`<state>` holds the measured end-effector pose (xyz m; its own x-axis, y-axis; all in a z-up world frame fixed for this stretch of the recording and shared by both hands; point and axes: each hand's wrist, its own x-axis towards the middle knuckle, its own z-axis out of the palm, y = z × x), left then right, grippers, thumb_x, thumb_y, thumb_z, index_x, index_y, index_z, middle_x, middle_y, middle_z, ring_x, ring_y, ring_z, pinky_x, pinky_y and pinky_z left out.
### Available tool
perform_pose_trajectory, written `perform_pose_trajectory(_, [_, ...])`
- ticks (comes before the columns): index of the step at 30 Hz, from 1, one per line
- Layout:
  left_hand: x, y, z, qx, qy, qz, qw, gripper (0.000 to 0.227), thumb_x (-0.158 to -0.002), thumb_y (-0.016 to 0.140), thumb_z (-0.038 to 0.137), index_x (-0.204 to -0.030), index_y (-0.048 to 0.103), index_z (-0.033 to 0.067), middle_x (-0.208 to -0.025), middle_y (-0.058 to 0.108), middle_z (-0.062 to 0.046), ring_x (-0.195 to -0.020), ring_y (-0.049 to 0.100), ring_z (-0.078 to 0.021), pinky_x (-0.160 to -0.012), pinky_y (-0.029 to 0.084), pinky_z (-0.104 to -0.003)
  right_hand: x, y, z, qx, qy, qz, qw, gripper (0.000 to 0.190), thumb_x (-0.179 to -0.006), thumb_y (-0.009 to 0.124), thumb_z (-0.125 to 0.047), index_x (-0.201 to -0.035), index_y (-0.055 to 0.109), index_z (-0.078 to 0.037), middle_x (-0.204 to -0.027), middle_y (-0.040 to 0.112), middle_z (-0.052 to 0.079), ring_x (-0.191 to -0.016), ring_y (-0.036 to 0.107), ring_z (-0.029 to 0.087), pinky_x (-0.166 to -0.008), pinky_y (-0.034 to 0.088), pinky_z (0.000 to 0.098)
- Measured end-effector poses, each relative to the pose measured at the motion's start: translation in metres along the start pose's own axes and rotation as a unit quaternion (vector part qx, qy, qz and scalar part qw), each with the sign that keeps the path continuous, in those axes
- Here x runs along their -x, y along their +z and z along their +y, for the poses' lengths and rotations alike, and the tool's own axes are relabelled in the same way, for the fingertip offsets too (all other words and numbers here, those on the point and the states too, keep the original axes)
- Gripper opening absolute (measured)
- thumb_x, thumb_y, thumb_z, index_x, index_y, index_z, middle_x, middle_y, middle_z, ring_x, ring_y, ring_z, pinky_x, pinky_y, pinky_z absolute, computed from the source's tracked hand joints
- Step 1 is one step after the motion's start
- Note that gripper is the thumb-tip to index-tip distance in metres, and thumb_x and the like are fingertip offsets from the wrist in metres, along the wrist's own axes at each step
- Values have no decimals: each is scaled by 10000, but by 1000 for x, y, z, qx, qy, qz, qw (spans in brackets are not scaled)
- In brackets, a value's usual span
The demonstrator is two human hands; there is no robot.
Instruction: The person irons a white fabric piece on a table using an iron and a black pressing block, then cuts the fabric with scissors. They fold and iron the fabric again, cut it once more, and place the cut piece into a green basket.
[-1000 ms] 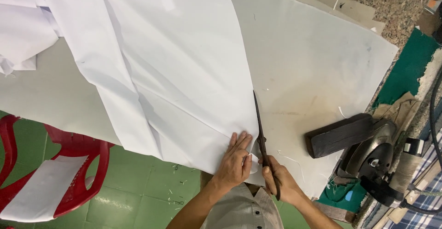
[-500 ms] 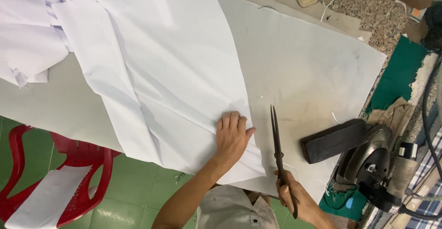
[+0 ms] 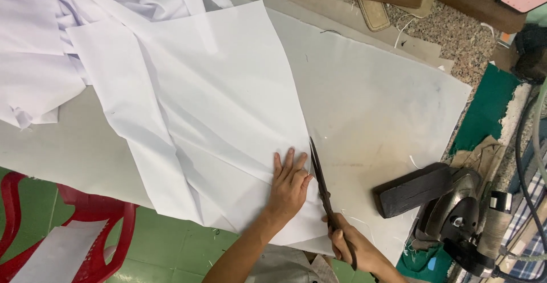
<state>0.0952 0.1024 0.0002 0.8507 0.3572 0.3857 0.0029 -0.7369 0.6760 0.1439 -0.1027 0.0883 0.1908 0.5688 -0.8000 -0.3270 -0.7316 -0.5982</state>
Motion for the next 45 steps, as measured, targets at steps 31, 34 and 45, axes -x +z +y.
perform_pose_trajectory(31, [-1,-4,2,21,-20,-25,999,214,-1091,485,191,-924,511,59,-1382,626,-251,-1411,453,-475,-1211,237,-679,-26,-5,-38,89,27,30,995,682,-887,285,-668,-1238,523,-134,-611,545,21,-540,568,151,-530,502,312])
perform_pose_trajectory(34, [-2,-4,2,43,-21,-7,999,237,-1099,446,194,-915,500,56,-1365,634,-265,-1409,458,-471,-1221,222,-662,-35,-6,-45,92,2,44,995,688,-902,283,-655,-1262,519,-119,-610,537,38,-521,593,174,-540,525,313])
perform_pose_trajectory(45, [-2,-5,2,60,-26,4,998,269,-1101,441,222,-902,511,55,-1349,641,-272,-1413,449,-463,-1225,223,-652,-42,-4,-61,97,40,79,991,598,-907,367,-637,-1136,534,-110,-624,577,50,-470,592,187,-500,505,319])
